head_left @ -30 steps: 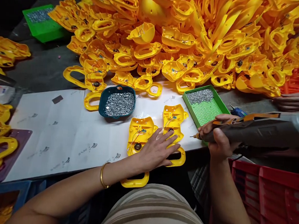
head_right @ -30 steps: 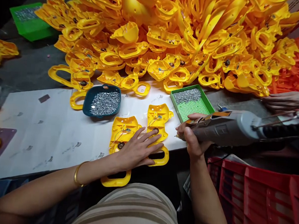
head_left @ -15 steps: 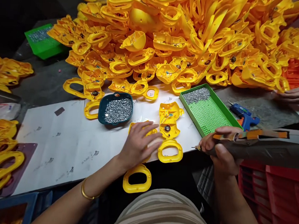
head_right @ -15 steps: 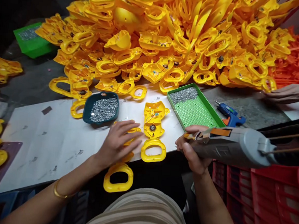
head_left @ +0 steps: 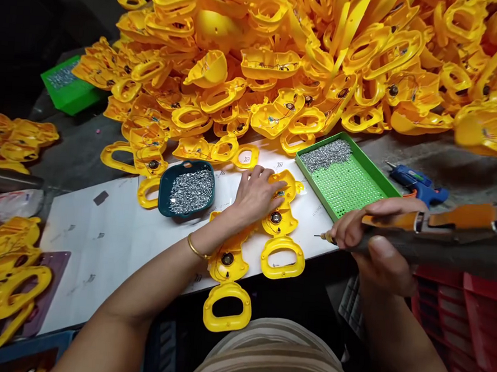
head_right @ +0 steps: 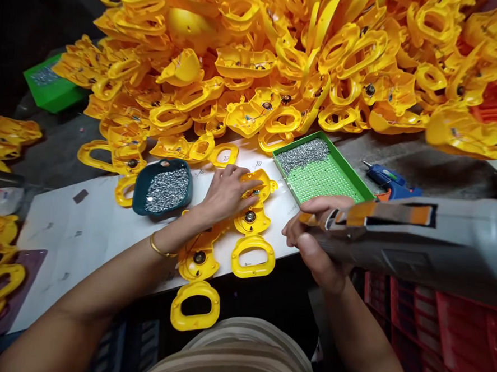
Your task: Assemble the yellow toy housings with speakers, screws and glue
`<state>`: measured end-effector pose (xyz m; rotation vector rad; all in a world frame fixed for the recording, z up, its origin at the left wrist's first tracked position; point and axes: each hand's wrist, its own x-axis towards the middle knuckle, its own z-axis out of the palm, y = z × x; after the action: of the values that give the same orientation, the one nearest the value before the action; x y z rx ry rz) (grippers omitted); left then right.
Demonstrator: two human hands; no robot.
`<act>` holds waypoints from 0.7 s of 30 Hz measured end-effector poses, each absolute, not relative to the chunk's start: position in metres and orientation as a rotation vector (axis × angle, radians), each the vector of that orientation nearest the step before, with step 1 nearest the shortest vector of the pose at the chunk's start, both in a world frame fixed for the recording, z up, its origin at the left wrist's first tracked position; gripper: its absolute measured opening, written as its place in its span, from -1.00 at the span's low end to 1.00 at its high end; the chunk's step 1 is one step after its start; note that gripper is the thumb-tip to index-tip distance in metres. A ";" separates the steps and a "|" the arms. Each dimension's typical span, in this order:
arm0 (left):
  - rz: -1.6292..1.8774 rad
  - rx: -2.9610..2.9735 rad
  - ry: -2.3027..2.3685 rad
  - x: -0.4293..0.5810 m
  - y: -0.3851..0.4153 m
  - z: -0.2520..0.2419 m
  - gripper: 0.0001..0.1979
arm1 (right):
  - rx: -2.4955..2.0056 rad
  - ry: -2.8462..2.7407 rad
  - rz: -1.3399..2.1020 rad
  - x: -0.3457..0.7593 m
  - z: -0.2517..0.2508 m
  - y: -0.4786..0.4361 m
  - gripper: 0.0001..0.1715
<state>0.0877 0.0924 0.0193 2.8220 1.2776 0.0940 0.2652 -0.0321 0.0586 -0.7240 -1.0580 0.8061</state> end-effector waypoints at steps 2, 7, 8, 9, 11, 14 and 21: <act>0.037 2.806 1.223 0.087 0.098 0.018 -0.70 | -0.692 -1.059 0.817 0.265 0.059 -0.022 -0.75; 0.214 2.775 1.044 0.079 0.099 0.010 -0.67 | -0.687 -1.106 0.864 0.261 0.054 -0.005 -0.74; 0.251 2.766 1.019 0.078 0.098 0.009 -0.68 | -0.689 -1.116 0.862 0.260 0.055 -0.003 -0.74; 0.273 2.755 1.000 0.077 0.097 0.007 -0.70 | -0.691 -1.121 0.862 0.258 0.056 -0.001 -0.74; 0.285 2.742 0.981 0.077 0.095 0.006 -0.75 | -0.683 -1.126 0.855 0.255 0.060 0.003 -0.75; 0.269 2.745 0.986 0.078 0.093 0.006 -0.79 | -0.673 -1.114 0.826 0.250 0.065 0.011 -0.77; 0.256 2.718 0.940 0.079 0.095 0.006 -0.83 | -0.633 -1.032 0.730 0.239 0.060 0.031 -0.79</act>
<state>0.0792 0.0945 0.0059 2.7177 0.9405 0.2563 0.2387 0.0309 0.0603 -0.6332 -1.0316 0.7298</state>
